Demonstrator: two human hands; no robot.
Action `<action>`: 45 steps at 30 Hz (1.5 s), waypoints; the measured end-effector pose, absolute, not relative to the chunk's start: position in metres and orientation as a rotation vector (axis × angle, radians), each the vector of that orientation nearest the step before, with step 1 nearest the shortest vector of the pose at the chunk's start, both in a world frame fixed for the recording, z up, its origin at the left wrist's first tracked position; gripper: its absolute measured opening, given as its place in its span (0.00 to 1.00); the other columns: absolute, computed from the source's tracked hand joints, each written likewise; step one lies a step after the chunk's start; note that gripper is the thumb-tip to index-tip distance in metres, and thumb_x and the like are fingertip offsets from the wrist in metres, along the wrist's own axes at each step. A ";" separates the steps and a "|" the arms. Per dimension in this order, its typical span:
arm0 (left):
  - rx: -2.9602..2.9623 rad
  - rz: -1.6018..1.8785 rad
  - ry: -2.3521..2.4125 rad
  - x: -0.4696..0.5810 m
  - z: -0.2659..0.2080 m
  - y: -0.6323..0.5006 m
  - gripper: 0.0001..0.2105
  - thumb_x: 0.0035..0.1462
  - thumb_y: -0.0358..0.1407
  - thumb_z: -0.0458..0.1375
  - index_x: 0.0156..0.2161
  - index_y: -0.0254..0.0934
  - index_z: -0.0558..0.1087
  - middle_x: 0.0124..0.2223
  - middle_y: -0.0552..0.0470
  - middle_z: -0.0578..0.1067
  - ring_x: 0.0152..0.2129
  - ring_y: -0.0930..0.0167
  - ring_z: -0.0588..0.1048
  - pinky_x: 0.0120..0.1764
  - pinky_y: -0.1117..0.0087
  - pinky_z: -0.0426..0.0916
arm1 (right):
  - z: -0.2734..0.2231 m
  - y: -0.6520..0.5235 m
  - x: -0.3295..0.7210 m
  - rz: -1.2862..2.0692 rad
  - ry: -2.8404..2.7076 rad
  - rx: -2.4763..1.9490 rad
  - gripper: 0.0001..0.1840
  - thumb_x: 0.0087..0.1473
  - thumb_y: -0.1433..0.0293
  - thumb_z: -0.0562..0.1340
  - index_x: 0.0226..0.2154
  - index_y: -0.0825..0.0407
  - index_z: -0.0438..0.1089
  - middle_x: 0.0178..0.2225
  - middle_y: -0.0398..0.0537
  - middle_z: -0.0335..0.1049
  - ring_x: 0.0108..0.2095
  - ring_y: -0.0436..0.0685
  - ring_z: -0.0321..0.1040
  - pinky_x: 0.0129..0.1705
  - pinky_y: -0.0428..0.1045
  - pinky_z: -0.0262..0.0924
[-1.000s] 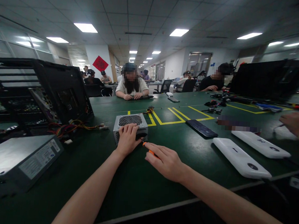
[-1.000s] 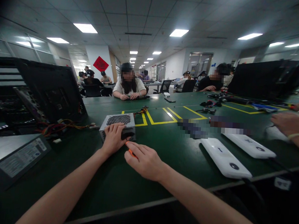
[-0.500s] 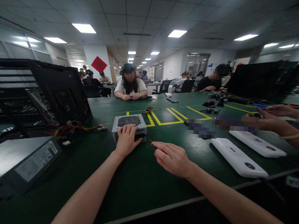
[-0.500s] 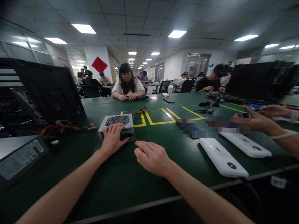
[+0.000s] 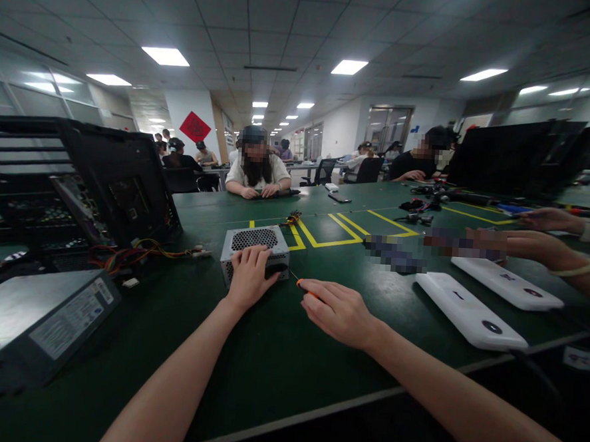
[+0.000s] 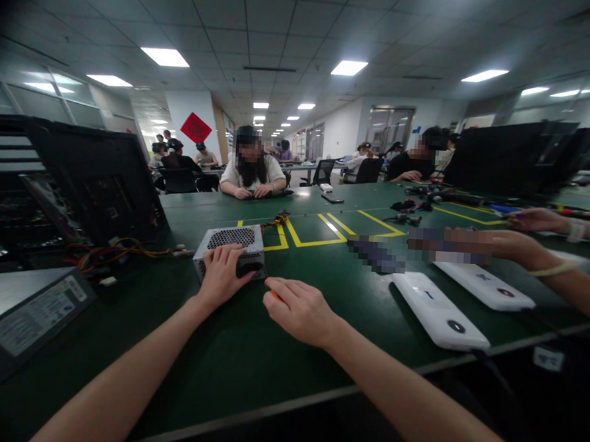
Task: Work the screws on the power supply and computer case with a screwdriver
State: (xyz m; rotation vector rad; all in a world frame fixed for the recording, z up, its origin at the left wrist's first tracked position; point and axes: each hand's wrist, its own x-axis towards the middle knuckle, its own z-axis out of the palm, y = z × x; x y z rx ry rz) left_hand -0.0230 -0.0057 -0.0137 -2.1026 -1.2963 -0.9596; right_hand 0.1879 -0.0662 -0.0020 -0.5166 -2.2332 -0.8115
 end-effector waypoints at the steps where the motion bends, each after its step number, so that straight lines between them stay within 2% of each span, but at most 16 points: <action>1: -2.103 -0.962 -1.296 -0.023 -0.014 -0.006 0.18 0.48 0.39 0.57 0.45 0.36 0.64 0.48 0.42 0.67 0.46 0.60 0.62 0.45 0.57 0.52 | -0.002 -0.066 0.188 -0.810 -2.234 -0.514 0.03 0.52 0.75 0.55 0.32 0.55 0.64 0.40 0.52 0.69 0.42 0.52 0.67 0.43 0.48 0.63; 8: -2.107 -0.957 -1.308 -0.023 -0.015 -0.005 0.19 0.47 0.39 0.57 0.45 0.36 0.64 0.48 0.42 0.67 0.46 0.60 0.62 0.46 0.57 0.52 | -0.005 -0.066 0.189 -0.810 -2.258 -0.545 0.04 0.53 0.74 0.54 0.33 0.54 0.64 0.42 0.51 0.68 0.43 0.52 0.65 0.44 0.48 0.61; 15: -2.093 -0.948 -1.323 -0.023 -0.015 -0.004 0.19 0.48 0.40 0.57 0.45 0.36 0.64 0.48 0.43 0.67 0.46 0.60 0.62 0.47 0.58 0.51 | -0.002 -0.075 0.183 -0.841 -2.226 -0.663 0.09 0.53 0.65 0.55 0.33 0.54 0.64 0.36 0.52 0.69 0.31 0.52 0.66 0.33 0.48 0.61; 19: -2.099 -0.930 -1.318 -0.023 -0.015 -0.005 0.19 0.48 0.40 0.56 0.45 0.36 0.63 0.48 0.42 0.67 0.47 0.60 0.61 0.47 0.58 0.51 | -0.004 -0.079 0.177 -0.819 -2.260 -0.712 0.09 0.54 0.71 0.52 0.36 0.57 0.64 0.36 0.54 0.67 0.35 0.54 0.65 0.35 0.49 0.59; 22: -2.095 -0.923 -1.312 -0.022 -0.015 -0.006 0.19 0.48 0.39 0.56 0.46 0.35 0.63 0.48 0.41 0.67 0.47 0.60 0.61 0.47 0.58 0.51 | -0.006 -0.080 0.175 -0.880 -2.258 -0.681 0.08 0.54 0.72 0.52 0.36 0.56 0.64 0.32 0.50 0.67 0.32 0.52 0.64 0.33 0.47 0.57; 26: -2.071 -0.926 -1.323 -0.020 -0.015 -0.006 0.20 0.47 0.40 0.57 0.46 0.34 0.63 0.48 0.41 0.66 0.46 0.60 0.61 0.47 0.57 0.51 | -0.006 -0.079 0.177 -0.927 -2.192 -0.768 0.08 0.55 0.68 0.54 0.31 0.54 0.64 0.24 0.43 0.64 0.23 0.48 0.59 0.26 0.45 0.50; 28: -2.063 -0.922 -1.332 -0.019 -0.015 -0.006 0.20 0.47 0.40 0.57 0.45 0.34 0.63 0.48 0.41 0.66 0.46 0.60 0.62 0.46 0.57 0.51 | -0.006 -0.079 0.178 -0.928 -2.177 -0.806 0.10 0.55 0.65 0.54 0.29 0.54 0.64 0.22 0.42 0.63 0.21 0.47 0.57 0.25 0.46 0.47; 31: -2.056 -0.906 -1.343 -0.018 -0.015 -0.006 0.20 0.48 0.41 0.56 0.45 0.34 0.62 0.48 0.41 0.66 0.46 0.59 0.62 0.47 0.56 0.51 | -0.006 -0.079 0.178 -0.922 -2.186 -0.809 0.11 0.55 0.64 0.54 0.28 0.54 0.64 0.21 0.42 0.62 0.21 0.48 0.56 0.25 0.46 0.44; 36: -2.055 -0.890 -1.337 -0.018 -0.015 -0.006 0.19 0.48 0.41 0.56 0.45 0.33 0.63 0.48 0.41 0.66 0.46 0.59 0.61 0.46 0.56 0.51 | -0.005 -0.079 0.176 -0.912 -2.285 -0.758 0.05 0.52 0.72 0.53 0.29 0.53 0.63 0.24 0.43 0.62 0.24 0.49 0.56 0.29 0.47 0.45; 40: -2.059 -0.894 -1.335 -0.018 -0.014 -0.006 0.19 0.48 0.40 0.56 0.44 0.35 0.63 0.47 0.41 0.66 0.45 0.59 0.61 0.45 0.56 0.51 | -0.003 -0.080 0.177 -0.859 -2.392 -0.718 0.04 0.50 0.71 0.54 0.27 0.52 0.63 0.29 0.46 0.64 0.28 0.52 0.58 0.34 0.50 0.48; 45: -2.060 -0.889 -1.328 -0.018 -0.014 -0.006 0.19 0.48 0.41 0.56 0.45 0.34 0.63 0.47 0.41 0.66 0.45 0.59 0.61 0.45 0.56 0.52 | -0.004 -0.079 0.180 -0.853 -2.285 -0.791 0.10 0.54 0.65 0.53 0.30 0.54 0.65 0.25 0.45 0.64 0.25 0.50 0.58 0.30 0.48 0.47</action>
